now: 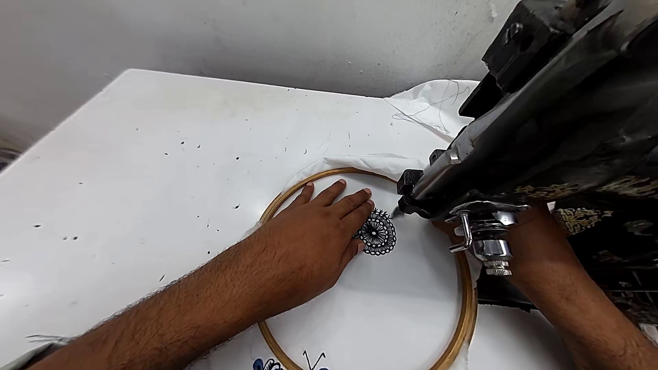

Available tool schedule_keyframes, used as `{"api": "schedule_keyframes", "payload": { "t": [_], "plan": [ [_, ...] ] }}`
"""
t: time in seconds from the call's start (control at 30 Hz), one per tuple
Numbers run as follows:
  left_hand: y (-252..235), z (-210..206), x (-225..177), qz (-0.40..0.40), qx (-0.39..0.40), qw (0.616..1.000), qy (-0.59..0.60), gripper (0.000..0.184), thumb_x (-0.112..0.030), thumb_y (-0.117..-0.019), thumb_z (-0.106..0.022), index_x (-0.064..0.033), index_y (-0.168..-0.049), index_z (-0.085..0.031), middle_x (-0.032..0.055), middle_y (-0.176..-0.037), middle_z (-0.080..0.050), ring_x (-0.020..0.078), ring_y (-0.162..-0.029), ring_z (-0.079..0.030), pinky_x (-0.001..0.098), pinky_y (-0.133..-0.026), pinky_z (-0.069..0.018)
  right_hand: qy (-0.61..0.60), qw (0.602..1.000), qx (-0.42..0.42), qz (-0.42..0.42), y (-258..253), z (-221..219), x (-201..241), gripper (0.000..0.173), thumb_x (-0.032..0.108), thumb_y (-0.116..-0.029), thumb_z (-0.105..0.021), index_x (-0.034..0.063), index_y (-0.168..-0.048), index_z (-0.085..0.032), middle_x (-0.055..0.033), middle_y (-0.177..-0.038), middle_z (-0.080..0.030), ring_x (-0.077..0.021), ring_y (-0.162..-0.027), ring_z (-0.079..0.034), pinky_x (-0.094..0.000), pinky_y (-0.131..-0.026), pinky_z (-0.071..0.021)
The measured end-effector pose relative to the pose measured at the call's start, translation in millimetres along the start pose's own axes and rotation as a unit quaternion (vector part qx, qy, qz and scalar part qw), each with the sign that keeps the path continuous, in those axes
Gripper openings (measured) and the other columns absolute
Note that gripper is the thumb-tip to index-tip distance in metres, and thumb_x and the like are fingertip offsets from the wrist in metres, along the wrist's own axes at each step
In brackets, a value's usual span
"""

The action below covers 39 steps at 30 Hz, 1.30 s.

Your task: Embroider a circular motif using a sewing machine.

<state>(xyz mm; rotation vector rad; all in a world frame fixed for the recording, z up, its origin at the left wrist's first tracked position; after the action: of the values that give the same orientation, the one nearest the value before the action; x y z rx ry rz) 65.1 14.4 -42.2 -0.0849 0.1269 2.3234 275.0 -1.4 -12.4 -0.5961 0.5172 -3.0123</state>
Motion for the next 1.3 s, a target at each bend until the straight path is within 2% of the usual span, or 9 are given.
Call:
{"api": "schedule_keyframes", "payload": {
  "t": [0.27,0.37,0.47,0.53,0.63,0.83,1.07,1.17,1.3],
  "plan": [
    [-1.5,-0.5,-3.7,-0.005,-0.021,1.000,0.009,0.056,-0.044,-0.1082,-0.033,-0.0175,-0.155,-0.047,-0.0030,-0.165,-0.038,0.0273,-0.154,-0.032,0.0626,-0.120,-0.0287,-0.014,1.000,0.004,-0.005,-6.8,-0.2,-7.4,0.022,0.010,-0.0737,-0.083,0.0060,-0.090,-0.068,-0.0105,-0.084,-0.066,-0.0238,-0.078,-0.065,-0.0493,-0.068,-0.0518],
    [1.1,0.6,-2.9,-0.001,-0.012,1.000,0.006,0.056,-0.044,-0.1081,-0.034,-0.0174,-0.156,-0.046,-0.0029,-0.165,-0.038,0.0279,-0.154,-0.032,0.0635,-0.119,-0.0295,0.001,1.000,0.008,0.010,-4.1,-1.0,-2.7,0.021,0.017,-0.0750,-0.080,0.0070,-0.089,-0.068,-0.0092,-0.082,-0.066,-0.0228,-0.077,-0.065,-0.0482,-0.067,-0.0518],
    [2.7,0.5,-1.7,0.006,0.003,1.000,0.003,0.056,-0.044,-0.1078,-0.035,-0.0190,-0.157,-0.044,-0.0041,-0.166,-0.036,0.0277,-0.154,-0.031,0.0639,-0.119,-0.0297,0.006,1.000,0.019,0.015,-3.0,-2.1,0.1,0.020,0.016,-0.0749,-0.080,0.0040,-0.087,-0.068,-0.0125,-0.081,-0.066,-0.0275,-0.076,-0.065,-0.0526,-0.066,-0.0501],
    [1.6,0.4,-2.1,0.005,0.000,1.000,0.001,0.056,-0.044,-0.1080,-0.034,-0.0186,-0.157,-0.045,-0.0040,-0.166,-0.036,0.0278,-0.154,-0.031,0.0637,-0.120,-0.0293,0.004,1.000,0.015,0.010,-4.2,-1.4,-2.4,0.023,0.018,-0.0742,-0.079,0.0064,-0.090,-0.068,-0.0090,-0.082,-0.066,-0.0231,-0.076,-0.065,-0.0484,-0.066,-0.0516],
    [-1.4,-1.2,-2.7,0.001,-0.009,1.000,-0.006,0.056,-0.046,-0.1089,-0.031,-0.0190,-0.156,-0.045,-0.0045,-0.165,-0.037,0.0265,-0.154,-0.032,0.0620,-0.120,-0.0303,-0.011,1.000,0.007,-0.013,-5.1,1.8,-5.5,0.023,0.010,-0.0743,-0.081,0.0061,-0.092,-0.068,-0.0097,-0.084,-0.066,-0.0229,-0.077,-0.065,-0.0478,-0.067,-0.0516],
    [1.7,0.0,-1.8,0.006,-0.002,1.000,0.000,0.057,-0.045,-0.1080,-0.033,-0.0194,-0.157,-0.045,-0.0046,-0.166,-0.036,0.0268,-0.154,-0.032,0.0633,-0.119,-0.0305,-0.004,1.000,0.012,-0.007,-1.1,2.0,0.4,0.021,0.015,-0.0746,-0.079,0.0059,-0.088,-0.066,-0.0090,-0.080,-0.064,-0.0224,-0.075,-0.064,-0.0464,-0.065,-0.0497],
    [-2.0,-1.6,-3.9,-0.003,-0.027,1.000,0.000,0.057,-0.045,-0.1084,-0.031,-0.0185,-0.156,-0.046,-0.0035,-0.165,-0.037,0.0269,-0.154,-0.032,0.0622,-0.120,-0.0292,-0.021,0.999,-0.006,-0.029,-3.9,4.0,-5.2,0.023,0.010,-0.0744,-0.080,0.0075,-0.092,-0.066,-0.0069,-0.082,-0.063,-0.0180,-0.075,-0.063,-0.0425,-0.066,-0.0507],
    [-2.1,-1.7,-2.0,0.001,-0.023,1.000,0.002,0.057,-0.046,-0.1083,-0.031,-0.0188,-0.156,-0.046,-0.0041,-0.165,-0.037,0.0269,-0.154,-0.032,0.0630,-0.120,-0.0290,-0.015,0.999,0.000,-0.046,-2.0,2.9,-5.4,0.024,0.004,-0.0725,-0.081,0.0049,-0.091,-0.066,-0.0106,-0.083,-0.065,-0.0230,-0.076,-0.064,-0.0466,-0.067,-0.0513],
    [-2.2,-0.6,1.0,0.004,-0.021,1.000,0.004,0.057,-0.045,-0.1082,-0.032,-0.0186,-0.156,-0.046,-0.0036,-0.165,-0.037,0.0270,-0.154,-0.032,0.0631,-0.120,-0.0283,0.010,1.000,-0.013,-0.008,0.1,2.5,-1.3,0.026,0.009,-0.0728,-0.080,0.0025,-0.094,-0.067,-0.0159,-0.089,-0.067,-0.0303,-0.086,-0.066,-0.0530,-0.072,-0.0508]
  ]
}}
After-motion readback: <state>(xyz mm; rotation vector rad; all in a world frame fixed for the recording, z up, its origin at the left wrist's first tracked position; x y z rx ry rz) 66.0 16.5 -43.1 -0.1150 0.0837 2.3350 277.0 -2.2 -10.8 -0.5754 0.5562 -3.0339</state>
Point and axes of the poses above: each hand's wrist, its own y-axis away from the middle knuckle, its own z-axis out of the back of the hand, x = y × z, the point moved 8 cm from there along -y, towards the middle knuckle
